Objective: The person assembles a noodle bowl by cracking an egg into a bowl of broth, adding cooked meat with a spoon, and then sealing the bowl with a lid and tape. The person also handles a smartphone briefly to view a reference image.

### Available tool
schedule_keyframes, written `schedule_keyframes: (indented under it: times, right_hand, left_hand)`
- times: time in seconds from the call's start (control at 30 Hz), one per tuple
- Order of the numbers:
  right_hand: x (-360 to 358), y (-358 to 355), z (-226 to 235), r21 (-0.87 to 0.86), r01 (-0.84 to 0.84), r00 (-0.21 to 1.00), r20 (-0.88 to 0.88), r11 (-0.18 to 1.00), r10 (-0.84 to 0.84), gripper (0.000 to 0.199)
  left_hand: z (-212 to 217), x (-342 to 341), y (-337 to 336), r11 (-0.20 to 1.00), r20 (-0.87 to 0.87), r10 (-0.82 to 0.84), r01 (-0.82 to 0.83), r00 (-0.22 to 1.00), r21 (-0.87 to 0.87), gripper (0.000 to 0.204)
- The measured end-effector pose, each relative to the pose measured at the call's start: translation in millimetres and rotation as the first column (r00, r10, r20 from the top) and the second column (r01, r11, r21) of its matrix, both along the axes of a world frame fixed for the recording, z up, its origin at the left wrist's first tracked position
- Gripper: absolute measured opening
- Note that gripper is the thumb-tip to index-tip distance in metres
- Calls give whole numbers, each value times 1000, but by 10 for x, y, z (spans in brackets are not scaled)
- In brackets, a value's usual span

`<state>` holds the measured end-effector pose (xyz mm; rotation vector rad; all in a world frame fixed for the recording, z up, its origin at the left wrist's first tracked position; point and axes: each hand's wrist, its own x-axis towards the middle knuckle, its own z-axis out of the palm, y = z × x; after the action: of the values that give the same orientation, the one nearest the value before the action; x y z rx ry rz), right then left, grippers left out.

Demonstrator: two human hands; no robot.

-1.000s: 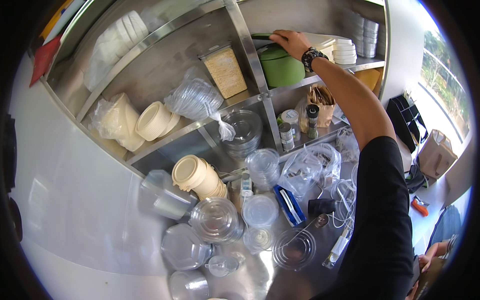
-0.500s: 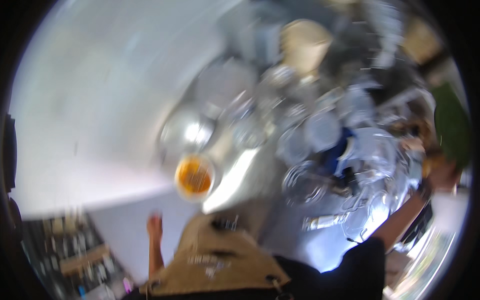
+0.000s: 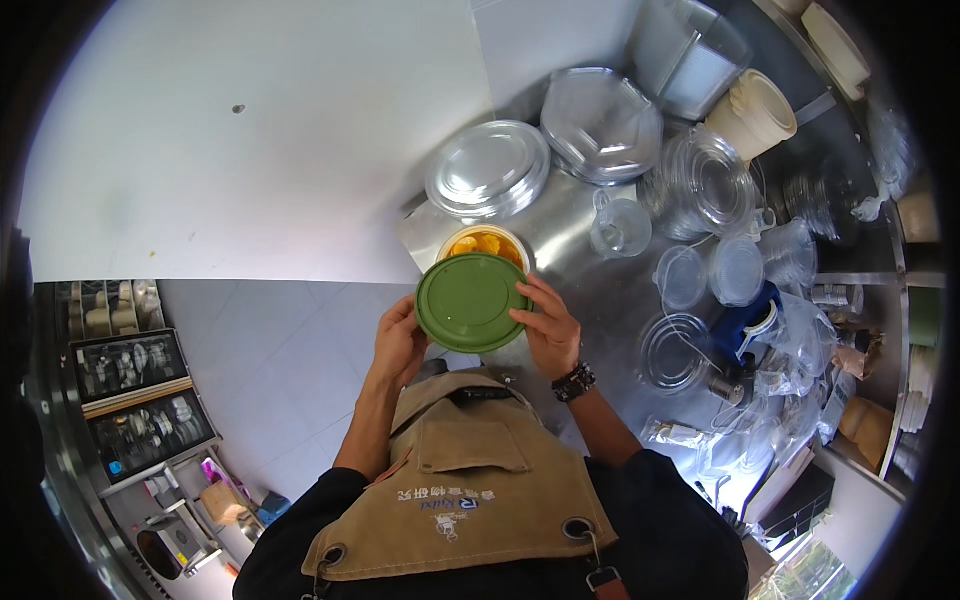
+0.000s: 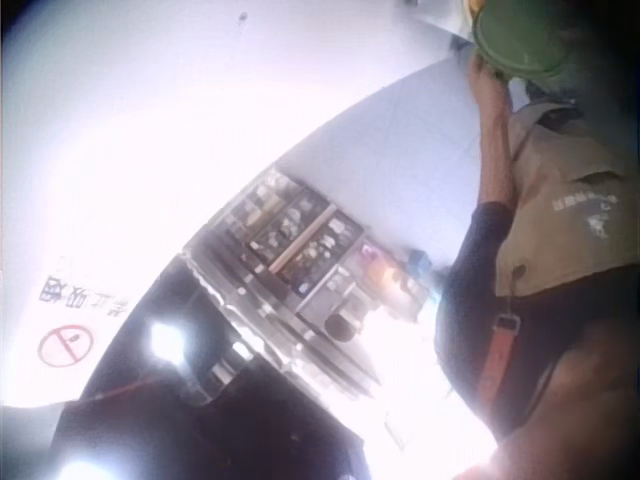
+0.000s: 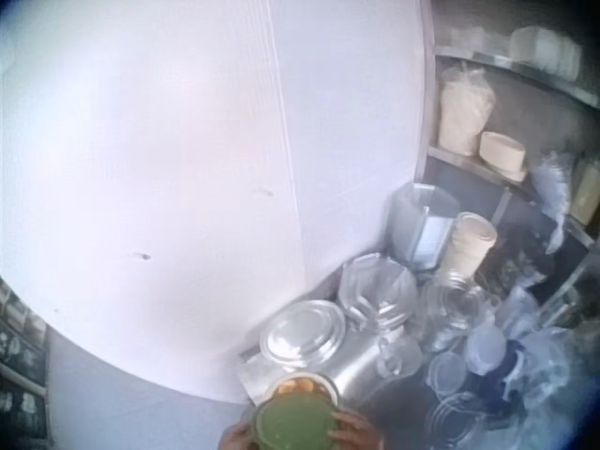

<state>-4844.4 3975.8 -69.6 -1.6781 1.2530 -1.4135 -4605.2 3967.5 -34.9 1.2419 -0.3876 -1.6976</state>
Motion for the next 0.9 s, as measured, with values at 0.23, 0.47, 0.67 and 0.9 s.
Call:
schedule_keyframes:
  times: [0.23,0.47,0.67,0.9]
  right_hand:
    - [15,-295,-652,-61,24,947,-317,998,-42,30]
    - [-126,-323,-747,-33,40,916,-398,999,-49,26]
    - [-88,-528,-903,236,253,964,-145,938,-223,29]
    - [14,-992,-1173,663,100,976,79,742,-202,29]
  left_hand:
    - [-721,90,-313,973,670,-65,196,740,-122,25]
    - [-1120,-2,-319,917,935,144,312,324,-249,30]
    - [-1188,21,-524,929,845,187,190,502,-318,32]
    - [-1271,14,-835,977,669,-30,163,743,-138,26]
